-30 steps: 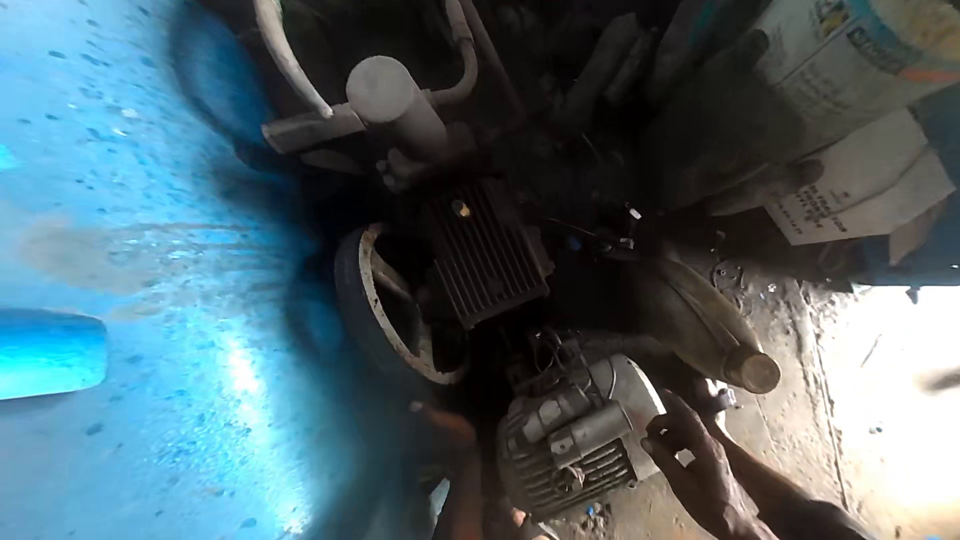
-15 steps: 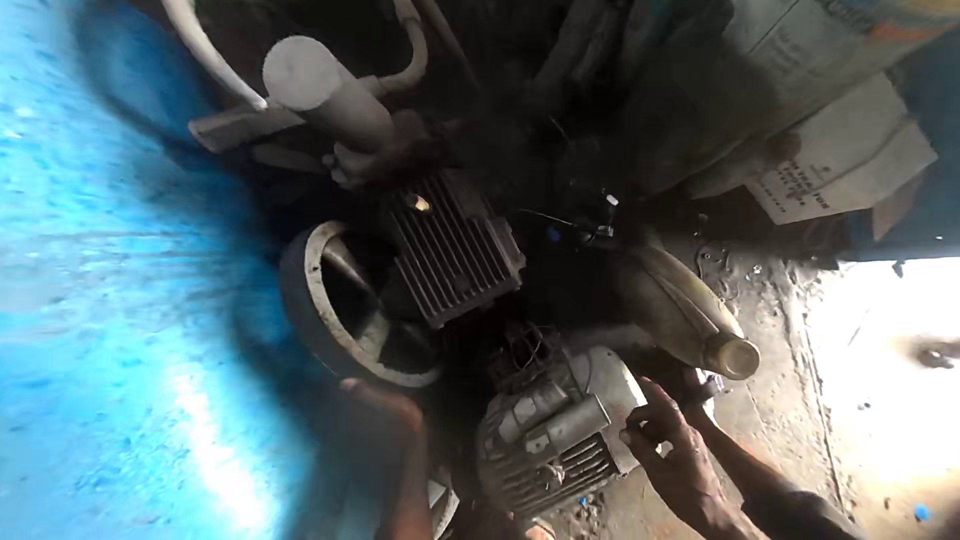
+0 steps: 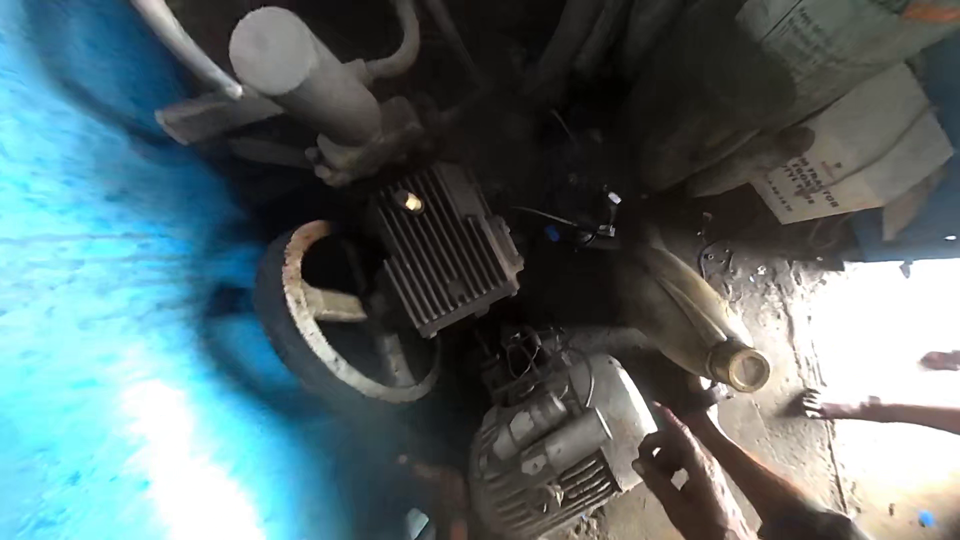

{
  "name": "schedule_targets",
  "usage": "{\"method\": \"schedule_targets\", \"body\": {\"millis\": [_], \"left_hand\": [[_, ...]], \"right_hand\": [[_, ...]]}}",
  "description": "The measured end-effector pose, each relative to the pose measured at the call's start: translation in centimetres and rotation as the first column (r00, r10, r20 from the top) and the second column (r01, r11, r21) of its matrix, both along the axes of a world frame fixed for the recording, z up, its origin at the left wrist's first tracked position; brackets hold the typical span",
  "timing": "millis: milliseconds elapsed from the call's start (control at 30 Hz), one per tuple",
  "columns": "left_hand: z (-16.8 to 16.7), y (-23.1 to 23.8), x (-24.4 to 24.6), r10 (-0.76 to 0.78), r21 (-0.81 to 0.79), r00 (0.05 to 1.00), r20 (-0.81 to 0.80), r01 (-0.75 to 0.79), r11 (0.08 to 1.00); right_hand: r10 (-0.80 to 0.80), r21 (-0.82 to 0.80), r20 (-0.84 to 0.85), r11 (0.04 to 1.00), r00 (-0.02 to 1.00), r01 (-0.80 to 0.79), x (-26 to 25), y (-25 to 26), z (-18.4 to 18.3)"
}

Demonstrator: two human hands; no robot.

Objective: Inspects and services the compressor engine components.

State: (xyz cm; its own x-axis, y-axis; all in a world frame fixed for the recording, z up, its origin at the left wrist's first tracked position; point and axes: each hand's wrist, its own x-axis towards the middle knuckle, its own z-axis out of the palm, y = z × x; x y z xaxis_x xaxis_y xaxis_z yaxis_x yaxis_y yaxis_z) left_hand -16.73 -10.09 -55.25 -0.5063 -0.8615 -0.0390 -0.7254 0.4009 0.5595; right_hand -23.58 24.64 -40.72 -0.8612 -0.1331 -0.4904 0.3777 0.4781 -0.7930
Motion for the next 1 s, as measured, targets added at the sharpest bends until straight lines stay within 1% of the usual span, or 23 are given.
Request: {"method": "schedule_targets", "body": {"millis": [67,133,167,200,233,300,333,367,400,467,533,567,600,633,667,733,767,833,867,900,933,967,1000], "left_hand": [[-0.5,-0.3,-0.9,0.022,-0.073,1.000,0.015,-0.021,0.997],[0.3,-0.8,-3.5,0.009,-0.150,0.998,-0.059,-0.018,0.989],[1.1,-1.5,-5.0,-0.009,-0.160,0.991,-0.130,-0.012,0.987],[1.8,-2.5,-6.8,-0.005,-0.118,0.976,-0.217,-0.021,0.993],[3.0,-3.2,-9.3,0.051,-0.047,0.953,-0.299,-0.068,0.997],[6.4,-4.4,-14.8,0.088,0.054,0.913,-0.398,-0.072,0.996],[7.9,-5.2,-17.4,0.068,0.054,0.916,-0.396,-0.050,0.997],[9.3,-6.4,-20.0,0.031,0.032,0.943,-0.331,-0.022,0.999],[10.7,-7.5,-22.5,-0.005,-0.007,0.976,-0.220,0.004,1.000],[13.5,-9.7,-27.2,-0.023,-0.087,1.000,-0.012,0.021,0.996],[15.0,-11.4,-31.3,-0.075,-0.223,0.997,0.019,0.078,0.972],[15.6,-11.1,-32.2,-0.114,-0.249,0.993,0.008,0.112,0.962],[16.0,-10.2,-32.0,-0.140,-0.254,0.990,-0.031,0.127,0.959],[16.6,-8.9,-30.4,-0.153,-0.247,0.984,-0.087,0.128,0.961],[16.7,-7.7,-27.8,-0.165,-0.241,0.975,-0.149,0.126,0.962],[15.0,-5.7,-20.3,-0.138,-0.187,0.964,-0.229,0.096,0.978],[12.9,-5.1,-16.2,-0.087,-0.155,0.967,-0.239,0.050,0.987],[7.4,-4.0,-8.6,0.024,-0.076,0.987,-0.162,-0.037,0.996],[4.9,-3.4,-6.1,0.071,-0.019,0.990,-0.123,-0.074,0.997],[3.0,-2.9,-4.8,0.112,0.049,0.985,-0.129,-0.107,0.993],[1.9,-2.6,-4.7,0.143,0.096,0.975,-0.173,-0.127,0.987],[1.4,-2.5,-5.1,0.169,0.122,0.963,-0.211,-0.146,0.982],[1.1,-2.6,-5.3,0.182,0.116,0.960,-0.212,-0.161,0.980]], "right_hand": [[0.015,-0.017,-0.014,1.000,1.000,-0.015,-0.7,0.6,0.4],[0.012,-0.005,-0.034,1.000,0.999,-0.012,-2.0,1.2,0.6],[0.016,0.001,-0.041,1.000,0.999,-0.016,-2.4,1.5,0.8],[0.022,0.001,-0.052,1.000,0.998,-0.022,-2.8,1.7,0.8],[0.029,0.001,-0.065,1.000,0.997,-0.029,-2.9,1.9,0.9],[0.035,0.005,-0.084,0.999,0.996,-0.035,-2.9,2.2,1.0],[0.030,-0.001,-0.088,1.000,0.996,-0.030,-2.9,2.2,1.0],[0.022,-0.010,-0.088,1.000,0.996,-0.023,-2.8,2.2,1.0],[0.015,-0.020,-0.092,1.000,0.996,-0.017,-2.4,2.0,1.0],[0.014,-0.026,-0.102,1.000,0.995,-0.017,-1.0,1.4,0.9],[0.016,-0.023,-0.122,1.000,0.992,-0.019,-0.1,0.7,1.1],[0.014,-0.021,-0.138,1.000,0.990,-0.017,0.2,0.6,1.0],[0.015,-0.013,-0.152,1.000,0.988,-0.017,0.4,0.7,0.9],[0.013,-0.005,-0.158,1.000,0.987,-0.014,0.7,0.8,0.8],[0.009,0.006,-0.151,1.000,0.989,-0.009,1.1,0.8,0.6],[0.012,0.032,-0.110,0.999,0.994,-0.008,1.6,0.8,0.3],[0.014,0.040,-0.095,0.999,0.995,-0.011,1.7,0.7,0.2],[0.026,0.049,-0.083,0.999,0.996,-0.022,1.9,0.8,0.2],[0.034,0.047,-0.084,0.998,0.996,-0.030,1.9,0.8,0.2],[0.040,0.039,-0.081,0.999,0.996,-0.037,1.9,0.8,0.3],[0.041,0.027,-0.079,0.999,0.996,-0.039,1.7,0.7,0.4],[0.043,0.015,-0.083,0.999,0.996,-0.042,1.3,0.6,0.6],[0.046,0.005,-0.089,0.999,0.995,-0.046,0.9,0.5,0.7]]}}
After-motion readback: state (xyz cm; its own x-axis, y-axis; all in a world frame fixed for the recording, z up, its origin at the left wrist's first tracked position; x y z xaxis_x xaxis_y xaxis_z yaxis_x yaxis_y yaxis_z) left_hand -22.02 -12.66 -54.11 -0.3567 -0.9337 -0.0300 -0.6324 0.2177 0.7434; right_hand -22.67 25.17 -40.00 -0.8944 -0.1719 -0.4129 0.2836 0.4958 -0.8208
